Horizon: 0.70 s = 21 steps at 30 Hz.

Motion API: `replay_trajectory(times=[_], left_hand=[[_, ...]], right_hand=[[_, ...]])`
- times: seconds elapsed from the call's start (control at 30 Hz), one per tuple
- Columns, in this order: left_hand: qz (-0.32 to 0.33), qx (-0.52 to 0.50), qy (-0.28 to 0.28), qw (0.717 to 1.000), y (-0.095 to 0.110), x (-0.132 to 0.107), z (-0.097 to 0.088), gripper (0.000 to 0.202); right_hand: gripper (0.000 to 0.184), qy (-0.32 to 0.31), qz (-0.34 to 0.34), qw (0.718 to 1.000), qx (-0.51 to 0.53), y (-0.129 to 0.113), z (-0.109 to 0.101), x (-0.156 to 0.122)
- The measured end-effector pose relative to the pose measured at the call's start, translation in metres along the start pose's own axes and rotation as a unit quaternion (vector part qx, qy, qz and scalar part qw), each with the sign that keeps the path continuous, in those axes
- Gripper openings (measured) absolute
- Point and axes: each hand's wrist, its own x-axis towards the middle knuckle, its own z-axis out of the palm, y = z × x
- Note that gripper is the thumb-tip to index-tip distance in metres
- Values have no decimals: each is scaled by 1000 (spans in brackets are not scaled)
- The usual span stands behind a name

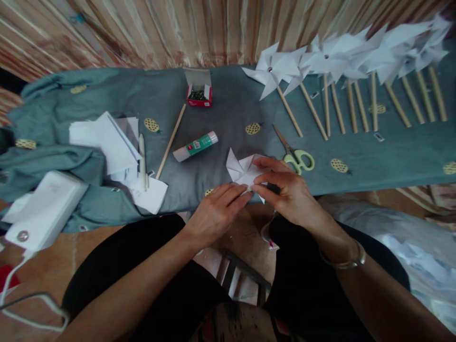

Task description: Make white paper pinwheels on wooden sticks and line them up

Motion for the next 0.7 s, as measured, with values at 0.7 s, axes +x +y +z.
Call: replay_trajectory(times=[0.7], left_hand=[[-41,-30,28,998,-3,6,7,18]], right_hand=[[5,51,5,997,-51,0,10,1]])
